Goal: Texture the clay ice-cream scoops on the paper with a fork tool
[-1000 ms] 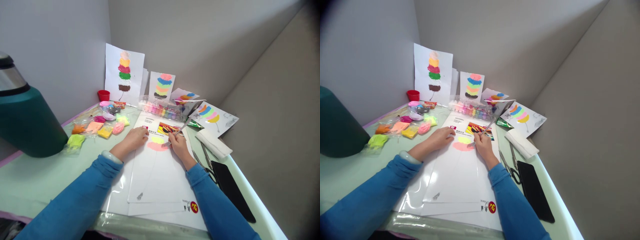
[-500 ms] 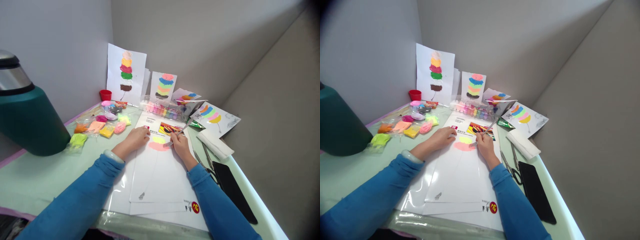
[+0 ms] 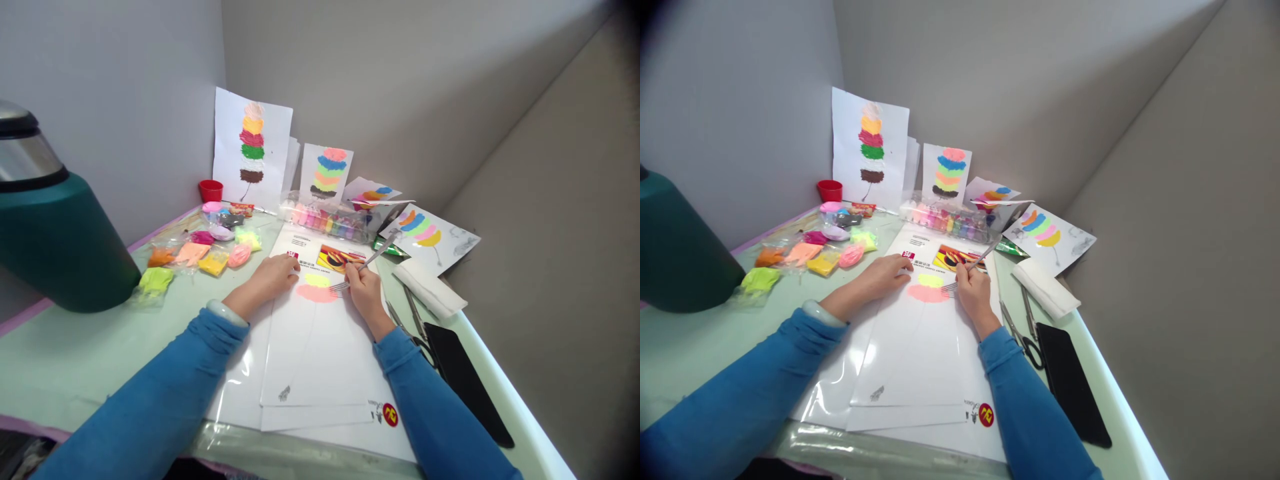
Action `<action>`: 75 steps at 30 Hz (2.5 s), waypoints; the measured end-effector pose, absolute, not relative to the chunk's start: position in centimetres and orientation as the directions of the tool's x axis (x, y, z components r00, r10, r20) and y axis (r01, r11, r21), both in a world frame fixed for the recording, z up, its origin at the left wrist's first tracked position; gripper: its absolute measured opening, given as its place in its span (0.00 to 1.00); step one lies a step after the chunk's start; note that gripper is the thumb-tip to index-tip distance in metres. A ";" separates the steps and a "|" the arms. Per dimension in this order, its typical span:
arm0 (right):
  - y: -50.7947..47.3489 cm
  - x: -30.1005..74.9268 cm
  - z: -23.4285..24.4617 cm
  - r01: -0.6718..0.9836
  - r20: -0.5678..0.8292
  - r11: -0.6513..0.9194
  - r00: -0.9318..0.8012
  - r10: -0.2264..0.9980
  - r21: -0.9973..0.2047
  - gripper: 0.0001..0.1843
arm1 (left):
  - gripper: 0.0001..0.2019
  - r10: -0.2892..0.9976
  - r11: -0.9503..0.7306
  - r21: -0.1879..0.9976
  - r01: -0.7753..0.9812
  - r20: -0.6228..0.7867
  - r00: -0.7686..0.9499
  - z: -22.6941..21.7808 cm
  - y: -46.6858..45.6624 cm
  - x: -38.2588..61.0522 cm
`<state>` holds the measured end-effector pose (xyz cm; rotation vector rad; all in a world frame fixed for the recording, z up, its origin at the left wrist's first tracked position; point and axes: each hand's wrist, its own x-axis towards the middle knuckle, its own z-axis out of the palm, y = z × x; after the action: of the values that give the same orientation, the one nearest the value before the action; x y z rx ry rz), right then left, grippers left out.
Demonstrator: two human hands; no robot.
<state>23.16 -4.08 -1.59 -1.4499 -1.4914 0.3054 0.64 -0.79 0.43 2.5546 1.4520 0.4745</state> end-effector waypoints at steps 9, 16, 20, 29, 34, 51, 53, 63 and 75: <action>-4.3 22.7 -1.3 0.604 0.456 0.311 0.098 0.884 -0.734 0.21 | 0.14 0.868 -0.497 0.292 0.818 0.179 0.463 0.4 -0.8 0.7; -4.1 22.8 -1.4 0.629 0.447 0.259 0.158 0.880 -0.733 0.22 | 0.14 0.865 -0.501 0.290 0.815 0.180 0.468 0.4 -0.7 0.7; -4.1 22.9 -1.4 0.617 0.460 0.274 0.162 0.873 -0.738 0.22 | 0.14 0.864 -0.503 0.289 0.814 0.173 0.473 0.6 -0.8 0.6; -4.2 22.7 -1.4 0.618 0.462 0.300 0.117 0.879 -0.727 0.22 | 0.14 0.862 -0.508 0.305 0.806 0.179 0.475 0.5 -0.7 0.6; -4.0 23.0 -1.4 0.650 0.466 0.262 0.160 0.870 -0.713 0.22 | 0.14 0.867 -0.499 0.309 0.810 0.168 0.470 0.6 -0.8 0.6; -4.1 22.8 -1.2 0.639 0.440 0.245 0.163 0.883 -0.729 0.22 | 0.14 0.863 -0.505 0.301 0.809 0.167 0.477 0.7 -0.9 0.7; -4.1 22.8 -1.2 0.641 0.438 0.241 0.166 0.883 -0.728 0.22 | 0.14 0.863 -0.504 0.302 0.809 0.169 0.475 0.7 -0.9 0.6; -4.3 22.7 -1.2 0.620 0.442 0.275 0.131 0.887 -0.735 0.22 | 0.14 0.863 -0.506 0.301 0.808 0.172 0.476 0.7 -0.9 0.7; -4.2 22.9 -1.1 0.640 0.439 0.237 0.175 0.881 -0.731 0.22 | 0.14 0.864 -0.503 0.302 0.810 0.169 0.474 0.7 -0.9 0.6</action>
<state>22.89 -4.22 -1.09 -1.4791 -1.5411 0.3136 0.64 -0.91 0.68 2.5376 1.4570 0.4480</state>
